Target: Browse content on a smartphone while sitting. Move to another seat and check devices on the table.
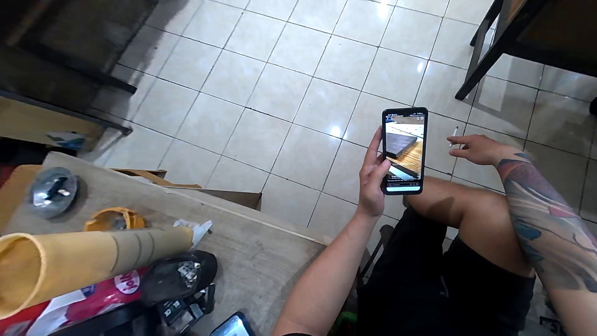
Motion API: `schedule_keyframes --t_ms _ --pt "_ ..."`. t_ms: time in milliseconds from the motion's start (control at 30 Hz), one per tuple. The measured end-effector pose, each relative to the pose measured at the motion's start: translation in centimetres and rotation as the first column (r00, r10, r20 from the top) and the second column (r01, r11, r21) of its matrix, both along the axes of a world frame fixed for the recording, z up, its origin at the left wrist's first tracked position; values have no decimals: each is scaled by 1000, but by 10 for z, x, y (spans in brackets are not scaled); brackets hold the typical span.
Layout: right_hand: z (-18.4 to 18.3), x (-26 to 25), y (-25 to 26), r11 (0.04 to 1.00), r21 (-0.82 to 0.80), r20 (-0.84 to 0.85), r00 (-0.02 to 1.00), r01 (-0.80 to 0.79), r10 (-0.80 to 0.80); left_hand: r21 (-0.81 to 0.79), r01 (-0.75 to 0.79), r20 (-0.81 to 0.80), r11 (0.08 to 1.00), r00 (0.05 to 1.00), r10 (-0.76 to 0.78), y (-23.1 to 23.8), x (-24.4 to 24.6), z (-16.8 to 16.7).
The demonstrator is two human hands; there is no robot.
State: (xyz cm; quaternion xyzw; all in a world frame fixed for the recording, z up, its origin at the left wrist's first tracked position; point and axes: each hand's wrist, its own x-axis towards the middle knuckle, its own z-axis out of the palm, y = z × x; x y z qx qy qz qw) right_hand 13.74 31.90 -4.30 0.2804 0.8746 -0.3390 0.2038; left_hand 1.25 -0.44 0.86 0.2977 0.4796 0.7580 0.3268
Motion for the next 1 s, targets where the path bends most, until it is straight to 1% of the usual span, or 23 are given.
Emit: schedule_keyframes --t_ms 200,433,633,833,1000 --pt "-2 0 1 1000 3 -3 1000 -5 5 -5 2 7 1000 1000 -2 0 0 0" --pt "-2 1 2 1000 0 -7 1000 -9 9 14 -16 -44 1000 999 16 1 -1 0" --pt "1 1 1 1000 3 -6 1000 -15 15 11 -16 -4 1000 1000 16 1 0 1" --pt "0 1 1 1000 -2 -23 1000 -10 10 6 -17 -42 1000 999 17 0 0 -2" --pt "-2 1 3 1000 4 -15 1000 -11 11 25 -4 -13 1000 1000 4 0 0 -1"
